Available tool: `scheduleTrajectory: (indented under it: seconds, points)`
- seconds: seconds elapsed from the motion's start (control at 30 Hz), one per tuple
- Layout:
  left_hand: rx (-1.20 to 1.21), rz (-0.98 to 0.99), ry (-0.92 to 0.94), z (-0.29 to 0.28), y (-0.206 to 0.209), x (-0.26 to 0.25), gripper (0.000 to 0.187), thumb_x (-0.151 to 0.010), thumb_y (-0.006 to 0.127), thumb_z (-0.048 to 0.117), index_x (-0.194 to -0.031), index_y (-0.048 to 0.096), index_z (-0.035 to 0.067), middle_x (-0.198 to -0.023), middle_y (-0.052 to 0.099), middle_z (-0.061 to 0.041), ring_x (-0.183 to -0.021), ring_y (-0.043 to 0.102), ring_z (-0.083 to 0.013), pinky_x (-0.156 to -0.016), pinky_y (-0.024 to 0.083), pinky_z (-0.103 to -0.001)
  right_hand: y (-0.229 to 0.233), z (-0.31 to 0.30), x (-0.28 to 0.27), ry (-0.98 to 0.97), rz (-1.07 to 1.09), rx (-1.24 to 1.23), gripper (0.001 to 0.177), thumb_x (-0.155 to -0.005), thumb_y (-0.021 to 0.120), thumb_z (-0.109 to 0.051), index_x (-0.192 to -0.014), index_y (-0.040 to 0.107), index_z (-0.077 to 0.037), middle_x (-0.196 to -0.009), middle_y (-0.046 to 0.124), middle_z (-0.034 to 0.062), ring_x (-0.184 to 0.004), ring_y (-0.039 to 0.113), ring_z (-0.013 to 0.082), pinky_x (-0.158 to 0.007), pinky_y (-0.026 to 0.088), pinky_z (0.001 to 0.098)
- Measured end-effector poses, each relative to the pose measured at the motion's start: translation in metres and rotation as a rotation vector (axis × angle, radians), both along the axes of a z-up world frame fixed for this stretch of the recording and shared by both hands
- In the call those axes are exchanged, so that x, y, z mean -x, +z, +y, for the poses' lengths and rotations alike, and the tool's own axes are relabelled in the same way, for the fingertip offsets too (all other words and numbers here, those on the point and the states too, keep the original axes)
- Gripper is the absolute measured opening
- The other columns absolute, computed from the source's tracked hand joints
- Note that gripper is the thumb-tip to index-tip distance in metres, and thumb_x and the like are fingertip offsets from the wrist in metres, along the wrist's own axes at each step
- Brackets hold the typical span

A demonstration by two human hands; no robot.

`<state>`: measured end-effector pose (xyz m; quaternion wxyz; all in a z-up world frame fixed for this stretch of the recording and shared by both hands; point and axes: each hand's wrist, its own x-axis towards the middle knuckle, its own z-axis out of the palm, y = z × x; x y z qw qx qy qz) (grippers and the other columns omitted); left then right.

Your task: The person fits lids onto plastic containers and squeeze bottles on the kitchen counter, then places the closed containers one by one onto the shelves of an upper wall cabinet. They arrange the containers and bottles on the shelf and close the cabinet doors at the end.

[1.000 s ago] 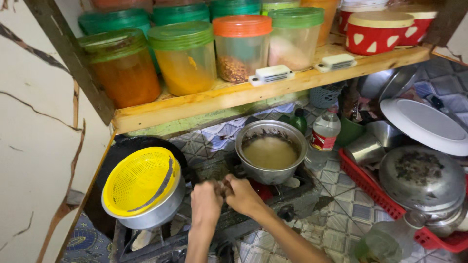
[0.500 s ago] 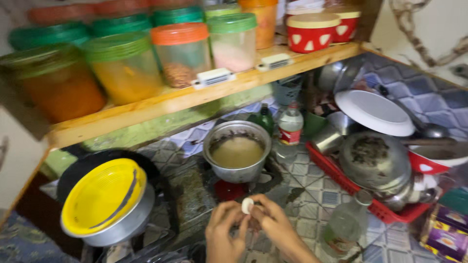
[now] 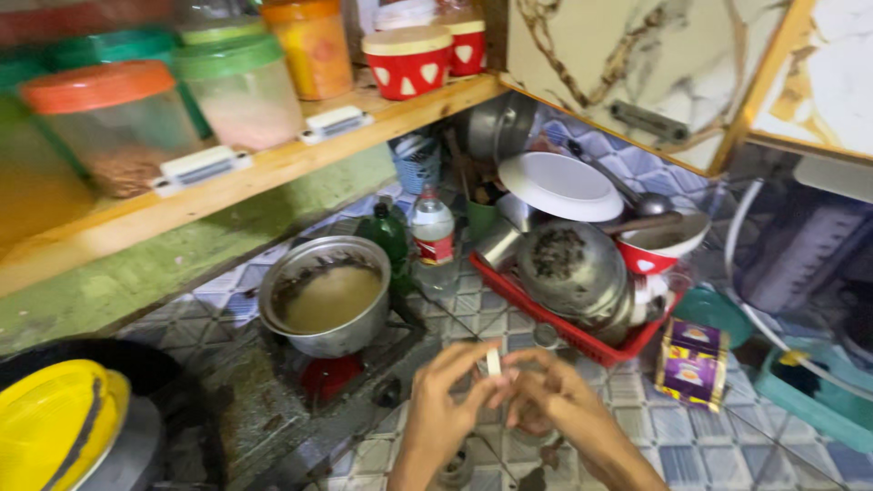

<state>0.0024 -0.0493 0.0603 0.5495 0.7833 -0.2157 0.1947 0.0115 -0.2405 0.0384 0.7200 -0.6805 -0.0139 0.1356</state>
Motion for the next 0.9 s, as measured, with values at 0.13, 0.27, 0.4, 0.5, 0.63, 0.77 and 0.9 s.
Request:
scheduleTrajectory:
  seconds: [0.13, 0.27, 0.4, 0.5, 0.63, 0.77, 0.9]
  points:
    - [-0.094, -0.087, 0.020, -0.028, 0.020, -0.023, 0.037, -0.087, 0.078, 0.019, -0.119, 0.073, 0.002, -0.096, 0.072, -0.016, -0.082, 0.071, -0.0289, -0.071, 0.055, -0.039, 0.007, -0.029, -0.001, -0.333, -0.519, 0.201, 0.024, -0.098, 0.060, -0.018, -0.117, 0.066, -0.004, -0.081, 0.080, 0.0062, -0.062, 0.064, 0.0094, -0.057, 0.052, 0.0288]
    - [-0.325, -0.158, 0.054, -0.054, 0.028, -0.040, 0.037, -0.090, 0.075, 0.027, -0.114, 0.073, -0.001, -0.099, 0.071, -0.019, -0.090, 0.068, -0.0358, -0.079, 0.052, -0.045, 0.003, -0.047, -0.012, -0.535, -0.632, 0.439, 0.034, -0.087, 0.071, -0.015, -0.119, 0.065, -0.002, -0.089, 0.076, 0.0090, -0.074, 0.066, 0.0176, -0.065, 0.052, 0.0335]
    - [-0.530, -0.213, 0.050, -0.072, 0.023, -0.046, 0.035, -0.091, 0.073, 0.029, -0.108, 0.073, -0.001, -0.103, 0.070, -0.020, -0.100, 0.066, -0.0375, -0.087, 0.047, -0.050, -0.011, -0.057, -0.030, -0.309, -0.781, 0.511, 0.048, -0.076, 0.078, -0.012, -0.121, 0.065, -0.001, -0.108, 0.073, 0.0145, -0.096, 0.072, 0.0271, -0.082, 0.054, 0.0363]
    - [-0.544, -0.300, 0.115, -0.078, 0.016, -0.045, 0.034, -0.089, 0.072, 0.028, -0.105, 0.073, -0.001, -0.107, 0.069, -0.021, -0.102, 0.066, -0.0381, -0.089, 0.047, -0.051, -0.028, -0.050, -0.037, -0.248, -0.681, 0.473, 0.037, -0.081, 0.075, -0.013, -0.116, 0.071, -0.003, -0.106, 0.077, 0.0142, -0.100, 0.077, 0.0237, -0.086, 0.056, 0.0347]
    - [-0.557, -0.285, 0.179, -0.082, 0.011, -0.046, 0.034, -0.088, 0.072, 0.027, -0.104, 0.073, -0.003, -0.110, 0.069, -0.022, -0.101, 0.066, -0.0382, -0.088, 0.047, -0.050, -0.042, -0.045, -0.038, -0.309, -0.775, 0.459, 0.032, -0.078, 0.074, -0.010, -0.109, 0.071, 0.000, -0.104, 0.078, 0.0162, -0.101, 0.076, 0.0265, -0.086, 0.056, 0.0339]
    - [-0.621, -0.085, 0.187, -0.089, 0.009, -0.048, 0.035, -0.092, 0.071, 0.030, -0.102, 0.073, -0.003, -0.106, 0.069, -0.021, -0.102, 0.066, -0.0371, -0.090, 0.047, -0.049, -0.043, -0.049, -0.041, -0.269, -0.526, 0.523, 0.035, -0.078, 0.073, -0.010, -0.112, 0.071, -0.002, -0.104, 0.078, 0.0143, -0.083, 0.077, 0.0319, -0.070, 0.056, 0.0373]
    - [-0.652, -0.148, 0.225, -0.096, 0.007, -0.053, 0.035, -0.090, 0.073, 0.029, -0.097, 0.074, -0.005, -0.106, 0.068, -0.022, -0.103, 0.066, -0.0380, -0.092, 0.046, -0.049, -0.041, -0.051, -0.042, -0.272, -0.718, 0.486, 0.031, -0.079, 0.073, -0.010, -0.108, 0.072, 0.001, -0.105, 0.077, 0.0182, -0.099, 0.077, 0.0321, -0.081, 0.057, 0.0358]
